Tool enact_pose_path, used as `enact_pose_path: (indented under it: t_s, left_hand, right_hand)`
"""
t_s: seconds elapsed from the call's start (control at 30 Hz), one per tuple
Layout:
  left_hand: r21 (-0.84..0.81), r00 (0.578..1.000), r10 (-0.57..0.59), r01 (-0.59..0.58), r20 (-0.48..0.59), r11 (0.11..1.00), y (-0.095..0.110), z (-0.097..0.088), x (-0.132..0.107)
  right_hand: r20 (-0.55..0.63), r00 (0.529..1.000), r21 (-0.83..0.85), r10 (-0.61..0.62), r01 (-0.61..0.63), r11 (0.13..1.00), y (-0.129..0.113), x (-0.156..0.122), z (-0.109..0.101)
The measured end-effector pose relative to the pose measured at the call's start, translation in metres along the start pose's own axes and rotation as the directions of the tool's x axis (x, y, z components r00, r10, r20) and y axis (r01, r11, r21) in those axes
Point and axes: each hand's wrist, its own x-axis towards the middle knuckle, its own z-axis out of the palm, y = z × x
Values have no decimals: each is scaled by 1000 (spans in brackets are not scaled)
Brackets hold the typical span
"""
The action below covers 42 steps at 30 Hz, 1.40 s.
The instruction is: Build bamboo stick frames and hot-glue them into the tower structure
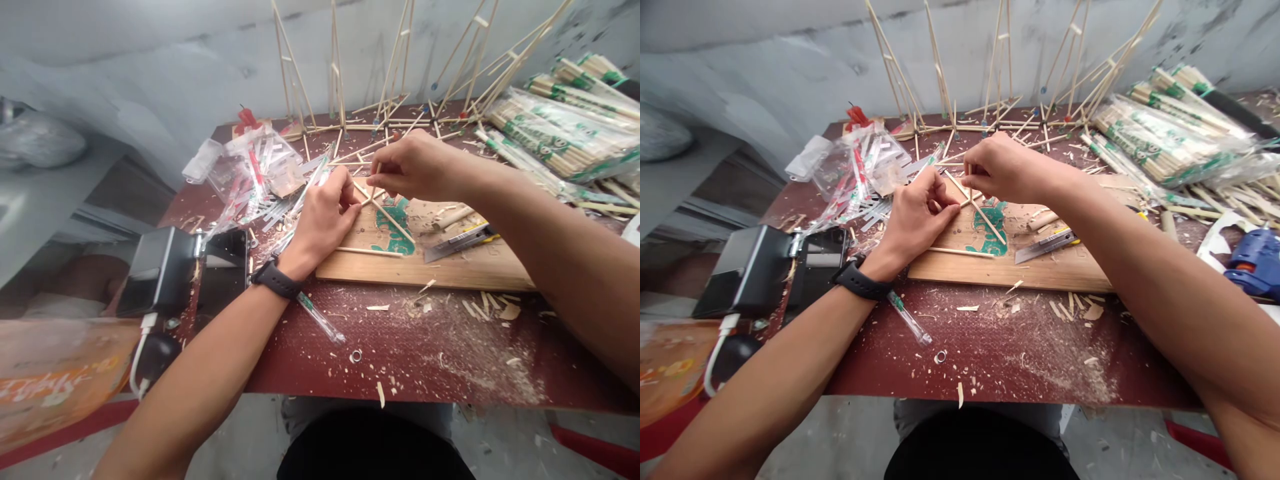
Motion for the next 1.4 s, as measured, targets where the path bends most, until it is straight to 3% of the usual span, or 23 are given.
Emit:
enact_pose_path:
  t_s: [0.7,1.2,1.4]
  left_hand:
    - [11,1000,-14,14,10,1000,1,-1,0]
    - [20,999,-31,30,14,999,4,-1,-1]
    - [-19,997,-75,75,29,997,6,-3,0]
  right_hand:
    - [-65,997,96,42,-36,995,1,0,5]
    - [-18,1000,5,-17,17,1000,2,2,7]
    - [-27,1000,21,17,-16,1000,-4,-3,-6]
